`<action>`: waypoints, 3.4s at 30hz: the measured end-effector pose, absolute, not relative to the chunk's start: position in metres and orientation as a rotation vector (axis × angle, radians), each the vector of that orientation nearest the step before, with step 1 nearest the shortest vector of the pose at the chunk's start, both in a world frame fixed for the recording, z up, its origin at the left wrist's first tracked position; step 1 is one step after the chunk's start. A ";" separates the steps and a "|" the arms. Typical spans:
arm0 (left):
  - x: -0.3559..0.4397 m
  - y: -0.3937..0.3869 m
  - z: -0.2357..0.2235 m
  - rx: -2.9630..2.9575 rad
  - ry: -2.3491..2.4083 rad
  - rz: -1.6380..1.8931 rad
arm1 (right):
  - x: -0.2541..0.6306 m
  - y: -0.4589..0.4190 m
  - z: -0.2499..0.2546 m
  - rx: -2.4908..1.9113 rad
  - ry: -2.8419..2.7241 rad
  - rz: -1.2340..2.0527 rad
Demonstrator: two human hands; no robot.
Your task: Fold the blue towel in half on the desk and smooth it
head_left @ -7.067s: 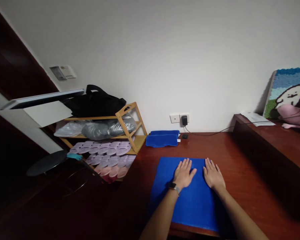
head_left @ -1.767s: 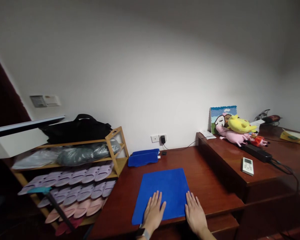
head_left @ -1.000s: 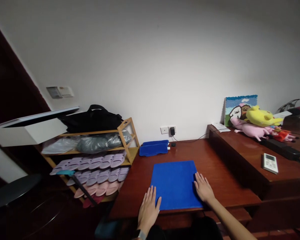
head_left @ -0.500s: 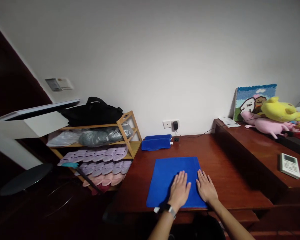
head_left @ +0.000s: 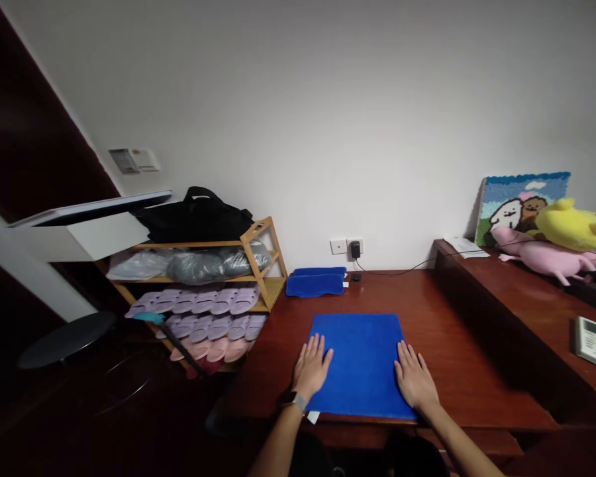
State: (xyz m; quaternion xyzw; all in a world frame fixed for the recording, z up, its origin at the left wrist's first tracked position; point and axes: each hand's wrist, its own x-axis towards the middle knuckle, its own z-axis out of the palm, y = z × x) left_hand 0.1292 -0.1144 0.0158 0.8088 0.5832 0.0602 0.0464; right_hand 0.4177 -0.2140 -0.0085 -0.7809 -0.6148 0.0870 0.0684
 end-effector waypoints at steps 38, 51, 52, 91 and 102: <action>0.222 -0.068 0.004 2.597 1.494 0.245 | 0.430 -0.141 -0.005 -2.371 -1.809 0.301; 0.151 -0.041 0.005 2.524 1.798 0.246 | 0.435 -0.123 0.000 -2.405 -1.803 0.292; 0.151 -0.041 0.006 2.527 1.798 0.247 | 0.438 -0.118 0.002 -2.393 -1.803 0.278; 0.141 -0.017 0.011 2.507 1.757 0.168 | 0.453 -0.102 -0.020 -2.340 -1.807 0.249; 0.127 -0.014 0.002 2.474 1.786 0.280 | 0.452 -0.104 -0.017 -2.406 -1.854 0.177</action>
